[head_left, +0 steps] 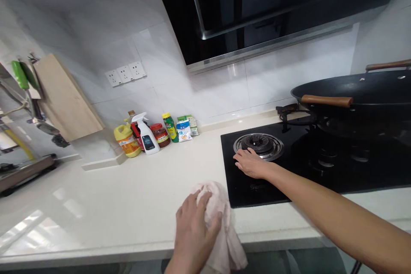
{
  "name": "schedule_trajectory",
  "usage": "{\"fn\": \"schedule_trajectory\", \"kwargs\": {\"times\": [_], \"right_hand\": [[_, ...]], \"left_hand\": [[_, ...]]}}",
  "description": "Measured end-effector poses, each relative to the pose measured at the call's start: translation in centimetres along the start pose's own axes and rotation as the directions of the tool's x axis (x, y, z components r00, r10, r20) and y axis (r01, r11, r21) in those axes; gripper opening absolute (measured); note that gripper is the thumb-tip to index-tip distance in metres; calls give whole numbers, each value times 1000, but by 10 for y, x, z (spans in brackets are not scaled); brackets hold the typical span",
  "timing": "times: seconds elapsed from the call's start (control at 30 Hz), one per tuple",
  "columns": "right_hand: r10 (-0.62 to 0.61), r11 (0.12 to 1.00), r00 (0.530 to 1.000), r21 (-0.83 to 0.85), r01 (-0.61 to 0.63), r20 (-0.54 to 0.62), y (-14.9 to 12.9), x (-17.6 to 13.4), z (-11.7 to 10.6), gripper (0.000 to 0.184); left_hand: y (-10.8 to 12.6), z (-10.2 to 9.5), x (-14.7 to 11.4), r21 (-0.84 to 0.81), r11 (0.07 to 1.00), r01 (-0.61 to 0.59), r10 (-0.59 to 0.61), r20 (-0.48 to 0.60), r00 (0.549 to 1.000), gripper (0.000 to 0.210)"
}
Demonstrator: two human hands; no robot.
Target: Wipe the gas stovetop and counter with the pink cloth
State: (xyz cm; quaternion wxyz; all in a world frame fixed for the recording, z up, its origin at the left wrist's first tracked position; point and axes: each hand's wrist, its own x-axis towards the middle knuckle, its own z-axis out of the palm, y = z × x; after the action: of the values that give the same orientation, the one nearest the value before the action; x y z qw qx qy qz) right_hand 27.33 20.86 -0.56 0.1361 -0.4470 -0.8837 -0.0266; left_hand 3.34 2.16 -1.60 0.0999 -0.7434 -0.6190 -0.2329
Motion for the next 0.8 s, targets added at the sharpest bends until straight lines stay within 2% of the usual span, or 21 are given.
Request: {"fn": "schedule_trajectory", "kwargs": {"times": [0.13, 0.27, 0.47, 0.63, 0.8], "right_hand": [[-3, 1000, 1000, 2, 3, -7, 1, 0, 1, 33], [-8, 1000, 1000, 1, 8, -5, 1, 0, 0, 34], [-3, 1000, 1000, -8, 3, -2, 0, -1, -2, 33], [-4, 1000, 1000, -6, 3, -8, -1, -1, -4, 32], [5, 1000, 1000, 2, -5, -8, 0, 0, -2, 31]], "left_hand": [[26, 13, -3, -25, 994, -111, 110, -13, 994, 51], [31, 16, -4, -24, 993, -114, 113, -25, 993, 51], [20, 0, 1, -105, 982, -155, 163, 70, 984, 48], [4, -15, 13, -137, 981, -140, 164, 182, 969, 46], [-24, -19, 38, -102, 994, -44, 71, 274, 959, 45]]}}
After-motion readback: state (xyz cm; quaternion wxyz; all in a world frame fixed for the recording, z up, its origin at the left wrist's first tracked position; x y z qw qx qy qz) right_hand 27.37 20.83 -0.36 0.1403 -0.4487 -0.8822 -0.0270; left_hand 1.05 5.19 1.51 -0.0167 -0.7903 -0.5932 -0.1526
